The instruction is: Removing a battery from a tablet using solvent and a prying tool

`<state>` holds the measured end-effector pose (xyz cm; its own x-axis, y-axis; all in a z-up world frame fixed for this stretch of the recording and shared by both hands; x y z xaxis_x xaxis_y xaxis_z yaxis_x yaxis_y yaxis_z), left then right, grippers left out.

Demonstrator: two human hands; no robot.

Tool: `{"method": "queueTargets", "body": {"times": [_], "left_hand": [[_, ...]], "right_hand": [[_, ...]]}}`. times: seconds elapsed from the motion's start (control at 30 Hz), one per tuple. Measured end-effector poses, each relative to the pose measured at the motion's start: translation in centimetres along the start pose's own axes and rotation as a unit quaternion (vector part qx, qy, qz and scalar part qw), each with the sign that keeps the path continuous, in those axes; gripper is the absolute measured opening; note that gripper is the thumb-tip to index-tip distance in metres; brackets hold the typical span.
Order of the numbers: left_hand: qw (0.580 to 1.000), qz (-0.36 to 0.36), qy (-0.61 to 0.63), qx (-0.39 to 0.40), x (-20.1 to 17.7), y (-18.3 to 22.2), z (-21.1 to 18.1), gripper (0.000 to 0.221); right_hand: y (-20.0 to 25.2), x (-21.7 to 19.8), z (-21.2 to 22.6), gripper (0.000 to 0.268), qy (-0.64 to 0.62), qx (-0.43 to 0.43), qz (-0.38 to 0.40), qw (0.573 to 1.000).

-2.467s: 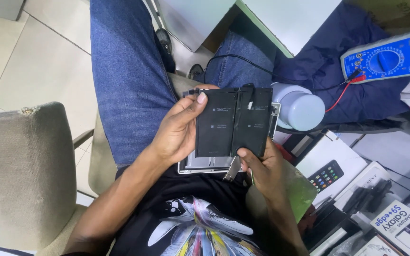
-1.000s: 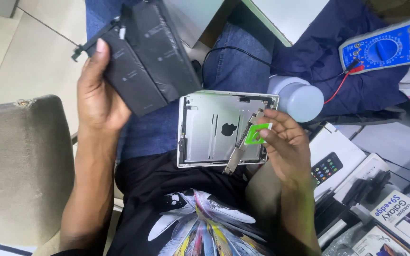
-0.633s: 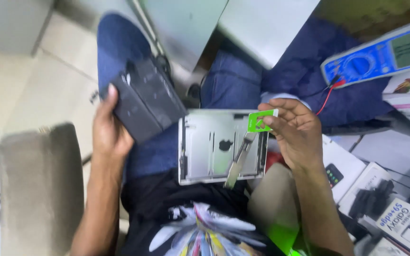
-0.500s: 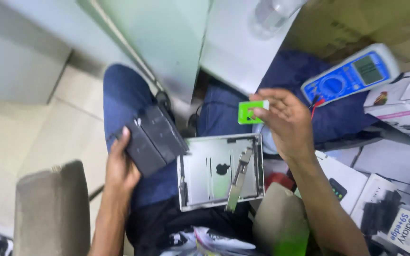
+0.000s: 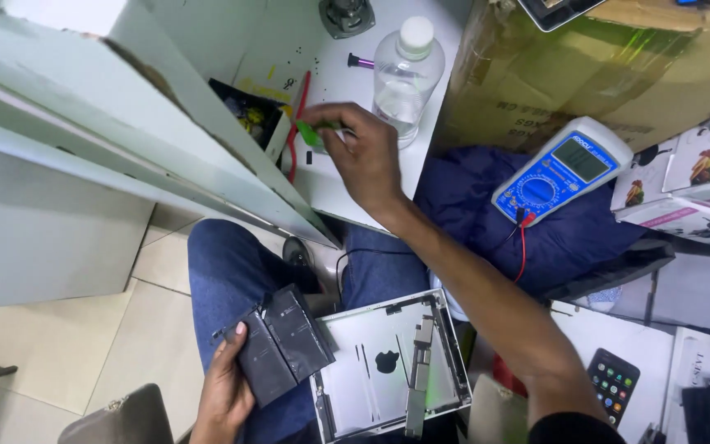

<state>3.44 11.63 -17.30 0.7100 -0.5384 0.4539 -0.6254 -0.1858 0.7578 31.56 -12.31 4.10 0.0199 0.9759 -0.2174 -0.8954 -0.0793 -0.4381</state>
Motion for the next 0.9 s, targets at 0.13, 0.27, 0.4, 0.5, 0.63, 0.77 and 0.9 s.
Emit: {"method": "queueTargets", "body": {"times": [0.13,0.27,0.4,0.5,0.63,0.77,0.9], "left_hand": [[1.0,0.0,-0.006,0.004,0.6,0.1,0.0,0.032],[1.0,-0.01,-0.011,-0.003,0.7,0.2,0.3,0.031],[1.0,-0.008,-0.008,-0.013,0.9,0.5,0.6,0.035],[1.0,-0.019,-0.013,-0.01,0.7,0.7,0.4,0.034],[1.0,-0.024,-0.009,-0.005,1.0,1.0,0.1,0.035],[1.0,-0.012,-0.007,-0.007,1.1,0.6,0.1,0.032],[1.0,-0.001,0.023,0.006,1.5,0.1,0.1,0.029]], "right_hand": [[-2.6,1.8,0.0,0.023,-0.041,-0.02,-0.034,0.998],[-5.1,3.5,0.1,0.029,-0.056,-0.03,-0.02,0.998],[-7.3,5.5,-1.2,0.035,-0.045,-0.028,-0.014,0.998],[-7.5,7.1,0.0,0.037,0.007,-0.08,0.017,0.997],[-8.1,9.6,-0.4,0.044,0.027,-0.021,0.147,0.989],[-7.8,11.7,0.6,0.023,0.069,-0.065,0.225,0.97],[-7.4,12.4,-0.8,0.015,0.063,-0.188,0.224,0.954]]}}
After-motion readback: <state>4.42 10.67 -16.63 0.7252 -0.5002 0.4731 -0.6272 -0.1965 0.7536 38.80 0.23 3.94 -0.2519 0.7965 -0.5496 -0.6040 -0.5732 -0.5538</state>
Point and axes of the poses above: each hand's wrist, its own y-axis away from the middle knuckle, its own x-axis out of the palm, z = x × y, the point moved 9 cm from there along -y, towards the middle knuckle, and after that the axes turned 11 degrees about y, right-handed, at the moved point
